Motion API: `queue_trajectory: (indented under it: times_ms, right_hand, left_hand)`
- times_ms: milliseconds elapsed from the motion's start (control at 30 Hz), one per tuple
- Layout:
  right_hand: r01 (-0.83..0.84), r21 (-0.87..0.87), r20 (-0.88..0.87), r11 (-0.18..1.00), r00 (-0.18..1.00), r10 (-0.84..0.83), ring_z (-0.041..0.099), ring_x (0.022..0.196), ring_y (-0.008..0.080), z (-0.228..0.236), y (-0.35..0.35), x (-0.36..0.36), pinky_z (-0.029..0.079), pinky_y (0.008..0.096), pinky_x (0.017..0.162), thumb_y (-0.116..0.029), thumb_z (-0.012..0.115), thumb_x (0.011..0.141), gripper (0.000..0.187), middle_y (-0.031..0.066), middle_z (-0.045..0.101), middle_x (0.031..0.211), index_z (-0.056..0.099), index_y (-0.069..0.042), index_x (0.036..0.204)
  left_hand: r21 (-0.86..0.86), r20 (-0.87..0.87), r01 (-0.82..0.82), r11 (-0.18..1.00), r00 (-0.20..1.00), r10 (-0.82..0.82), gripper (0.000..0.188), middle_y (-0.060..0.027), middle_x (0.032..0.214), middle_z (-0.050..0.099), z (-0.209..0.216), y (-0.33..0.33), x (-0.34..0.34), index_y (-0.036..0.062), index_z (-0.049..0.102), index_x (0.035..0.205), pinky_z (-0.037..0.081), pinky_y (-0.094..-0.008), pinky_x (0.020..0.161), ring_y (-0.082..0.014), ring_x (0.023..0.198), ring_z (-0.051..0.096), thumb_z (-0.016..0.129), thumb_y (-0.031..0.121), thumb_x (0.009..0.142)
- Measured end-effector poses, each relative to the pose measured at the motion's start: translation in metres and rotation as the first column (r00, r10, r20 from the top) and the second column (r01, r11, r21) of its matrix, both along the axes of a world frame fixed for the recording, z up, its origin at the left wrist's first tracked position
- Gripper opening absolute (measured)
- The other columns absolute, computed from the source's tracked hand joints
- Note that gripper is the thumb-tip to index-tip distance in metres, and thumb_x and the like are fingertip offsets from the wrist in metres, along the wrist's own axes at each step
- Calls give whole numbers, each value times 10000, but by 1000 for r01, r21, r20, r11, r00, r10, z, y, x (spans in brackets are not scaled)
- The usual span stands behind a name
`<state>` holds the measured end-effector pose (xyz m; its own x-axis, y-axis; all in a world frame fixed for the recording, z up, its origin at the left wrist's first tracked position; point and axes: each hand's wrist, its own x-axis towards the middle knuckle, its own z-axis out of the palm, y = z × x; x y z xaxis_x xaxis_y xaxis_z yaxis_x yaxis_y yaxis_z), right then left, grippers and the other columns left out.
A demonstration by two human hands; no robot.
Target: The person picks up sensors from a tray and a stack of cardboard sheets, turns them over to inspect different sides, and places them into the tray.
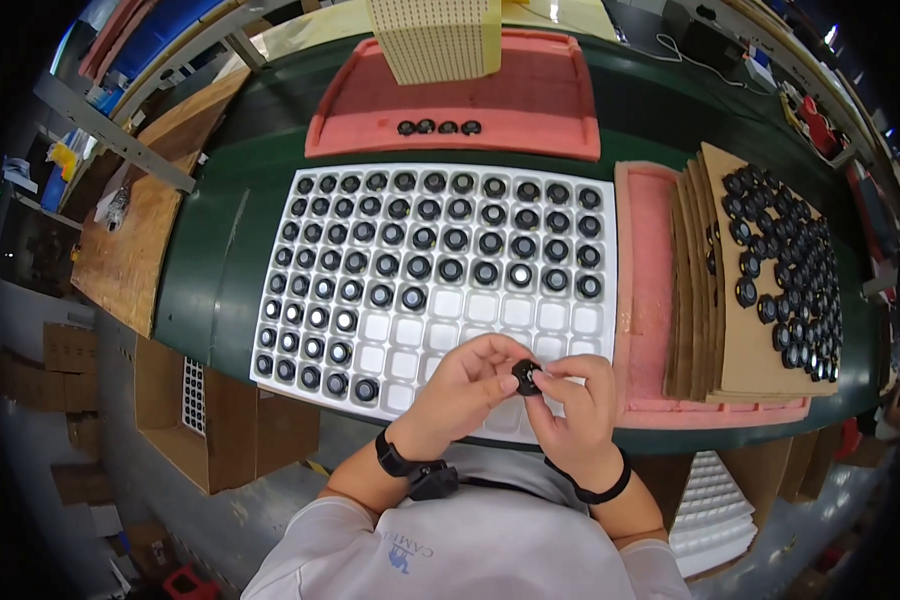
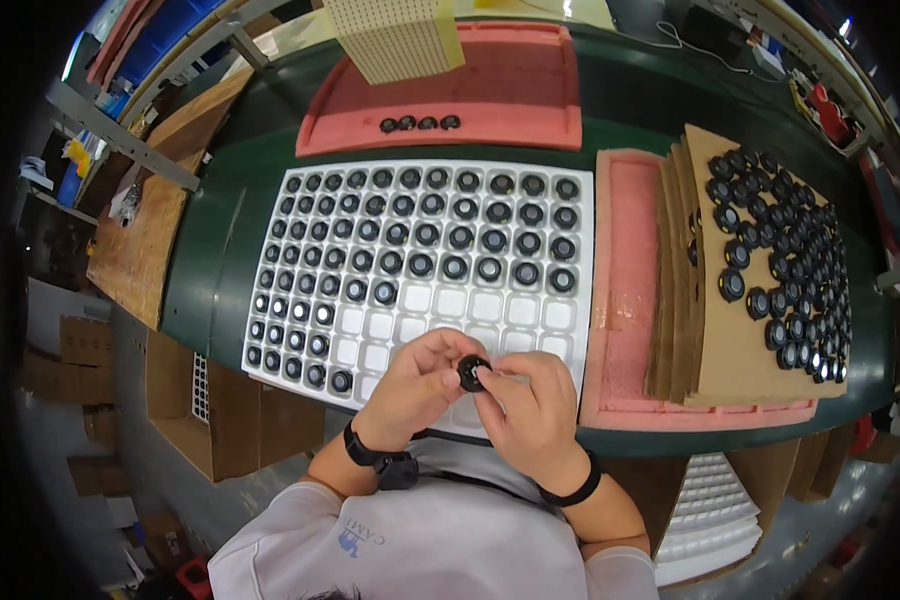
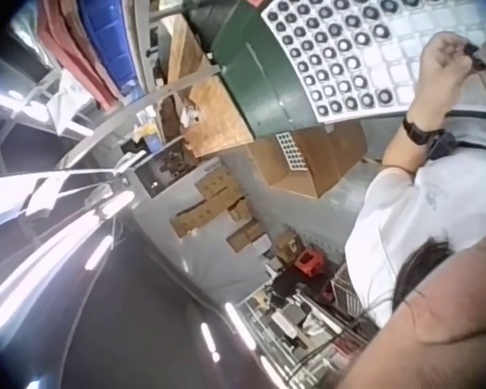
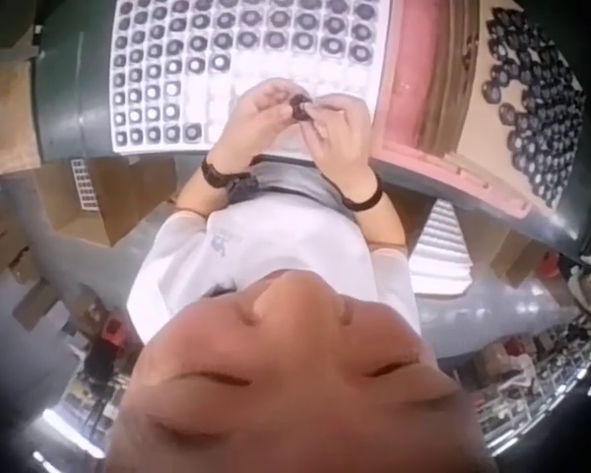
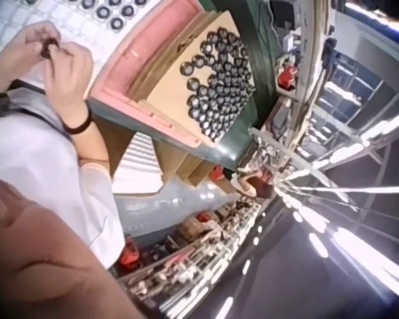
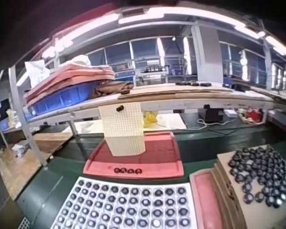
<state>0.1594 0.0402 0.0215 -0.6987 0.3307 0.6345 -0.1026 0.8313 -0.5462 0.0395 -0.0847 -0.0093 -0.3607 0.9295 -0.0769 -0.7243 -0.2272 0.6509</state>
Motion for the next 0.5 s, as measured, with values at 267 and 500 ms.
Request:
queue_trajectory:
  times_ms: [267, 500]
  right_hand:
    - [-70, -306, 8, 949, 997, 76, 560, 966, 270, 8, 2, -3, 480, 337, 806, -6, 810, 651, 502, 137, 535, 1101, 596, -38, 1104]
    - [-115, -357, 1, 927, 992, 124, 561, 988, 266, 6, 5, -1, 491, 329, 819, 21, 790, 673, 512, 138, 520, 1123, 599, -31, 1146]
  left_hand:
    - [129, 155, 96, 987, 981, -116, 368, -157, 1149, 616, 8, 4, -11, -45, 524, 1271, 501, -401, 926, -258, 1046, 612, 566, 144, 958]
    - [64, 87, 72, 995, 993, -78, 416, -191, 1108, 626, 11, 5, -8, -82, 531, 1246, 517, -422, 892, -298, 987, 634, 565, 218, 961]
